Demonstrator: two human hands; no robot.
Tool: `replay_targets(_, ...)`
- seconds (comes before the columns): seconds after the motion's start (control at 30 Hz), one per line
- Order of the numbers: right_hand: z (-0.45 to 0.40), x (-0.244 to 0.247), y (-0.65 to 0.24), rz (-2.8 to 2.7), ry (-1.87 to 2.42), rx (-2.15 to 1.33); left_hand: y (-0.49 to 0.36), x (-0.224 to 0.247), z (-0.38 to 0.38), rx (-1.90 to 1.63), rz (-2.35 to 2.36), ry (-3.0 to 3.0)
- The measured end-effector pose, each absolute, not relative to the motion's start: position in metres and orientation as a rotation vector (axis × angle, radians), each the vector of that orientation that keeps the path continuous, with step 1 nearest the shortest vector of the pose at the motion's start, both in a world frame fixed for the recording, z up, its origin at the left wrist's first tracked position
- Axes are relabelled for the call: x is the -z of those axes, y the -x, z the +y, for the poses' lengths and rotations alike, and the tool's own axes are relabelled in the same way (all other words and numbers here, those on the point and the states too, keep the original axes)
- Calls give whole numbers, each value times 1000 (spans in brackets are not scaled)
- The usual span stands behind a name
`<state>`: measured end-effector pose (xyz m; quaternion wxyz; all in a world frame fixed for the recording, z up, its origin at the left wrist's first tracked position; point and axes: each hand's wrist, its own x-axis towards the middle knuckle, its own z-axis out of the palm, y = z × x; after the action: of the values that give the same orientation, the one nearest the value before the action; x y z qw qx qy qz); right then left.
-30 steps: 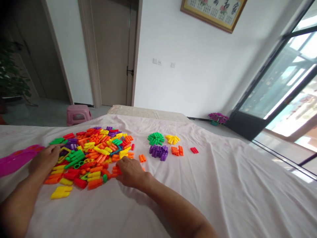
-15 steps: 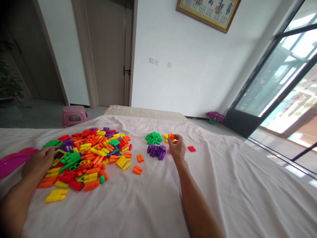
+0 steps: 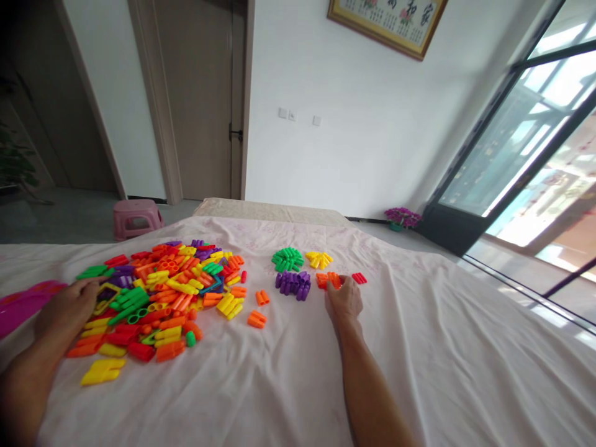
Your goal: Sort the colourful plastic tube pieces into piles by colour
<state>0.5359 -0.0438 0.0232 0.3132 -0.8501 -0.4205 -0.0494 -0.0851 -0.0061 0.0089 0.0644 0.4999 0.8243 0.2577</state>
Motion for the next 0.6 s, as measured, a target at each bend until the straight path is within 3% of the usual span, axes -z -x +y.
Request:
replay_targets(0.43,-48,-21,-533,-1123,2186,52,85,-9,-7,-778,2488,-1494)
replay_targets(0.6,-49,-28,-530,-1085,1993,205,82,-13,-8,-809,2484,-1482)
